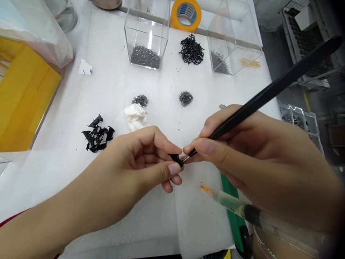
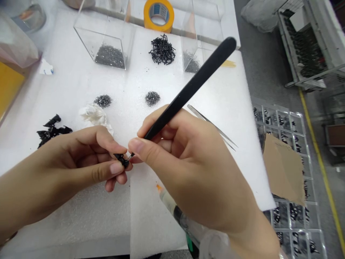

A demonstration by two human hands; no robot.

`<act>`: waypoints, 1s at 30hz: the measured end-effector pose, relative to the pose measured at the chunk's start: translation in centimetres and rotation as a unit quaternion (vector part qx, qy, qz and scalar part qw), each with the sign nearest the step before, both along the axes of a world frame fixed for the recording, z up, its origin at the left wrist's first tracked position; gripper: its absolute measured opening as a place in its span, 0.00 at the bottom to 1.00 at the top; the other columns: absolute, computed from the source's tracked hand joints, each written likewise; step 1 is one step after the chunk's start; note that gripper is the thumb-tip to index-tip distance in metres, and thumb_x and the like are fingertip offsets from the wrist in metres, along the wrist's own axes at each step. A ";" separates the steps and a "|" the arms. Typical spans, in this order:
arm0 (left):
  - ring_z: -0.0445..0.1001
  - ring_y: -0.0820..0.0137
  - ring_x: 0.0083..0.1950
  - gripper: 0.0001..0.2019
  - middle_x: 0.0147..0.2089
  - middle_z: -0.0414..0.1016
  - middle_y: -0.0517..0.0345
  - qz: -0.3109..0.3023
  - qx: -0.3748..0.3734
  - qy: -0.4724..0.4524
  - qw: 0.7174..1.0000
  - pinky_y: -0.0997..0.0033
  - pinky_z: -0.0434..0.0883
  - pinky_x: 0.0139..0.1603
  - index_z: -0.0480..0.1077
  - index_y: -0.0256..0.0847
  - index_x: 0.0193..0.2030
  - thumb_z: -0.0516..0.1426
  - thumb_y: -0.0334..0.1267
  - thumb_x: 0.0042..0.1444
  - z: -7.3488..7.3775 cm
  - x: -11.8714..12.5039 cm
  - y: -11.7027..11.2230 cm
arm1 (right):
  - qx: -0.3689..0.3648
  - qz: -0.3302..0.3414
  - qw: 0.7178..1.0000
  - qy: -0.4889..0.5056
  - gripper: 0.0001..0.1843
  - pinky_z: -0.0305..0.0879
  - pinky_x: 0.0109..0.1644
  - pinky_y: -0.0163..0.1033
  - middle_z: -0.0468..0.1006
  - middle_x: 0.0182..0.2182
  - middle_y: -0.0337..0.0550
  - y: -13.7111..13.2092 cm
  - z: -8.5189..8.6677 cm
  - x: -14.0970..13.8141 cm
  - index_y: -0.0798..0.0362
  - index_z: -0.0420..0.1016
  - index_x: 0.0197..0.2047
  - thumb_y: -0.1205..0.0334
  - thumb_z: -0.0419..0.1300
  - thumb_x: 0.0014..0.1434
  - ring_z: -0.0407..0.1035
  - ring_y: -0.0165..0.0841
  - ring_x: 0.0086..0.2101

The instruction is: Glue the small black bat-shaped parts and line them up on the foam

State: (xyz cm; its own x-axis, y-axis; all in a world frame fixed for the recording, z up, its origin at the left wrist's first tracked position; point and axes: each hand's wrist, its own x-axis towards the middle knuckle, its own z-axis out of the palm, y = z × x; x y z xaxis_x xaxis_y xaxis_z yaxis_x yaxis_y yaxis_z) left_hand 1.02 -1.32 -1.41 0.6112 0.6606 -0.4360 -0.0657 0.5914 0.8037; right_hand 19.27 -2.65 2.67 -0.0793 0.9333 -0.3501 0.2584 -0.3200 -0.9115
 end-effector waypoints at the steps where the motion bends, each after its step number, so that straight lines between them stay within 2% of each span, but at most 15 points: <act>1: 0.74 0.82 0.28 0.04 0.28 0.77 0.66 0.001 -0.001 -0.001 1.000 0.89 0.74 0.30 0.71 0.41 0.34 0.59 0.28 0.56 0.0 0.0 0.0 | 0.001 -0.002 1.000 0.009 0.05 0.66 0.19 0.23 0.77 0.25 0.34 0.0 0.0 0.0 0.51 0.71 0.30 0.65 0.64 0.54 0.73 0.25 0.27; 3: 0.75 0.82 0.28 0.04 0.28 0.78 0.66 0.002 -0.004 -0.005 1.000 0.89 0.74 0.30 0.71 0.41 0.34 0.59 0.28 0.56 0.0 0.0 0.0 | 0.000 -0.009 1.000 0.024 0.05 0.71 0.25 0.26 0.77 0.26 0.34 -0.1 -0.1 0.0 0.51 0.70 0.30 0.67 0.63 0.55 0.75 0.26 0.30; 4: 0.75 0.82 0.28 0.04 0.28 0.78 0.66 0.002 -0.005 -0.006 1.000 0.89 0.74 0.30 0.71 0.41 0.34 0.59 0.28 0.56 0.0 0.0 0.0 | -0.001 -0.013 1.000 0.025 0.05 0.71 0.25 0.26 0.77 0.26 0.34 -0.1 -0.1 0.0 0.51 0.70 0.30 0.67 0.63 0.55 0.75 0.27 0.30; 9: 0.75 0.81 0.29 0.04 0.29 0.77 0.66 -0.001 -0.006 -0.003 1.000 0.88 0.74 0.31 0.71 0.42 0.34 0.60 0.29 0.56 0.0 0.0 -0.1 | 0.011 -0.011 1.000 0.020 0.05 0.63 0.15 0.24 0.75 0.23 0.34 0.0 -0.4 0.0 0.51 0.71 0.30 0.69 0.63 0.54 0.73 0.26 0.24; 12: 0.74 0.81 0.30 0.04 0.29 0.78 0.66 -0.005 -0.012 0.004 1.000 0.88 0.74 0.31 0.71 0.43 0.33 0.60 0.30 0.56 0.0 -0.1 -0.1 | 0.038 -0.015 0.999 0.023 0.06 0.69 0.21 0.27 0.76 0.23 0.34 0.0 -0.5 -0.1 0.51 0.71 0.29 0.72 0.62 0.53 0.73 0.28 0.24; 16: 0.74 0.79 0.30 0.03 0.29 0.78 0.64 -0.004 -0.012 0.007 1.000 0.86 0.74 0.30 0.71 0.43 0.33 0.60 0.30 0.56 0.0 -0.1 -0.1 | 0.004 -0.008 1.000 0.012 0.06 0.73 0.28 0.29 0.76 0.24 0.34 0.0 0.0 0.0 0.50 0.71 0.30 0.69 0.64 0.52 0.74 0.27 0.27; 19: 0.74 0.79 0.30 0.04 0.28 0.78 0.64 -0.002 -0.017 0.014 1.000 0.84 0.74 0.30 0.71 0.42 0.32 0.60 0.29 0.55 0.2 0.0 -0.1 | -0.007 0.009 1.000 -0.007 0.06 0.68 0.22 0.25 0.76 0.23 0.32 0.0 0.2 0.2 0.49 0.72 0.29 0.67 0.65 0.52 0.72 0.25 0.25; 23: 0.75 0.78 0.30 0.05 0.28 0.77 0.63 -0.007 -0.024 0.021 0.999 0.83 0.74 0.29 0.71 0.41 0.31 0.60 0.28 0.55 0.3 0.0 0.0 | -0.008 0.018 1.000 -0.018 0.06 0.50 0.09 0.22 0.73 0.20 0.31 0.0 0.0 0.3 0.49 0.72 0.29 0.67 0.65 0.52 0.67 0.22 0.18; 26: 0.75 0.78 0.30 0.05 0.28 0.77 0.64 -0.006 -0.019 0.020 1.000 0.83 0.74 0.30 0.71 0.42 0.32 0.60 0.28 0.55 0.2 0.0 0.0 | -0.011 0.011 1.000 -0.013 0.07 0.49 0.08 0.22 0.72 0.19 0.30 0.1 -0.2 0.2 0.50 0.71 0.29 0.67 0.66 0.51 0.65 0.20 0.17; 30: 0.75 0.78 0.31 0.04 0.31 0.77 0.65 0.001 0.019 0.017 1.000 0.83 0.74 0.30 0.70 0.44 0.32 0.60 0.31 0.55 0.1 -0.1 -0.2 | -0.025 -0.010 0.999 0.045 0.06 0.50 0.11 0.22 0.77 0.24 0.35 0.1 -0.1 0.4 0.51 0.70 0.29 0.68 0.64 0.53 0.72 0.25 0.25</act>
State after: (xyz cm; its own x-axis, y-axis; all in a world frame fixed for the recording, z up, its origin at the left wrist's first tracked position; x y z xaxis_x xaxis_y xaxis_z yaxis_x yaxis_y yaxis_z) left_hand 0.94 -1.50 -1.34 0.5952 0.6781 -0.4312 -0.0390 0.5604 0.8273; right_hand 19.66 -2.50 2.53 -0.0938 0.9167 -0.3885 0.1691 -0.3698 -0.9136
